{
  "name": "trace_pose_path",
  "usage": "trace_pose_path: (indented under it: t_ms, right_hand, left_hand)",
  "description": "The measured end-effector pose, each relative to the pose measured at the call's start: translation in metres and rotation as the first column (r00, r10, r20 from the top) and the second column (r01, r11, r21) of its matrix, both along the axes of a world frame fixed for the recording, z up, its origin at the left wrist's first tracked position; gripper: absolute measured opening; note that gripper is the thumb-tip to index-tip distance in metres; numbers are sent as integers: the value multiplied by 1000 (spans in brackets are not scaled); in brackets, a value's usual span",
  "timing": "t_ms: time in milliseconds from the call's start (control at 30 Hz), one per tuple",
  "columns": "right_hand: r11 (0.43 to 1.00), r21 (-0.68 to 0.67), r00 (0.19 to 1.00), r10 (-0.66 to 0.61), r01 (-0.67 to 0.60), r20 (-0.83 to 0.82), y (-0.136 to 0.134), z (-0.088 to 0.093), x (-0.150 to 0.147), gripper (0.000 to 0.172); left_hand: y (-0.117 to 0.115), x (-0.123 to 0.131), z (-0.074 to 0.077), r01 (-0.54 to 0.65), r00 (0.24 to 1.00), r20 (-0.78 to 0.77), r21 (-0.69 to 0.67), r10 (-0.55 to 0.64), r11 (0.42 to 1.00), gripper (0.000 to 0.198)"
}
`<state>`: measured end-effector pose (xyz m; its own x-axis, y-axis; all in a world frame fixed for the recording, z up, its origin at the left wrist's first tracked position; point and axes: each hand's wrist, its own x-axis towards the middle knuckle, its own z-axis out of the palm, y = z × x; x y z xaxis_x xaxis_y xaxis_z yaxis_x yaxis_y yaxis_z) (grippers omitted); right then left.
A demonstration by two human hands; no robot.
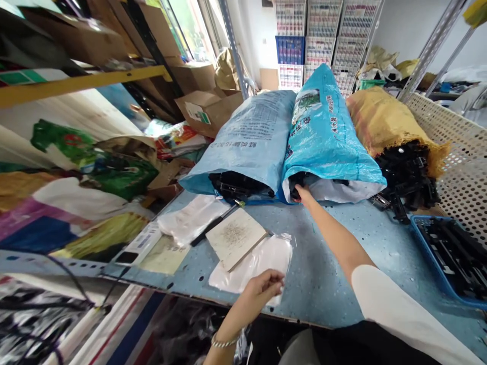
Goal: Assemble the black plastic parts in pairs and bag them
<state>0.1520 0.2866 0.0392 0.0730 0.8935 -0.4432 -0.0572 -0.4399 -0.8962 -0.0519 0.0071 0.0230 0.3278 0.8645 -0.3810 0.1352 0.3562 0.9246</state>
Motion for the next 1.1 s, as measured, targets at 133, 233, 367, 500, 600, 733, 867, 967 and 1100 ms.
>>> trace_pose_path:
  t_ms: [133,233,367,500,600,733,867,967,1100]
  right_hand:
    - [996,-18,977,87,-93,-195,-91,-24,29,34]
    - [952,34,824,282,-305,-492,-174,-49,41,52]
    - [873,156,831,488,-463,-267,-245,-51,66,63]
    - [798,348,811,276,-492,516,-252,-7,104,45]
    - [621,480,600,-20,-619,800,-237,22,118,38]
    - [466,452,458,-110,-760,882,-221,31,115,38]
    - [600,409,564,86,-688,821,-225,29,103,50]
    - [462,400,514,148,-791,845,-244,29,94,50]
    - [237,363,384,44,-901,922,-274,21,82,37]
  left_hand:
    - [47,36,-9,-236,961,169,102,217,966,49]
    - [66,73,-10,-252,902,374,48,216,967,67]
    - [62,111,1,-121,818,557,-78,143,990,69]
    - [46,120,17,-123,819,558,-61,136,990,57]
    - [33,122,27,-28,855,513,-109,80,994,53]
    - [18,126,32,20,871,485,-188,75,982,54]
    - [15,126,30,-134,870,450,-180,203,975,58]
    - [23,121,29,-242,838,446,-213,315,946,61]
    - [29,118,33,-192,814,494,-271,307,943,61]
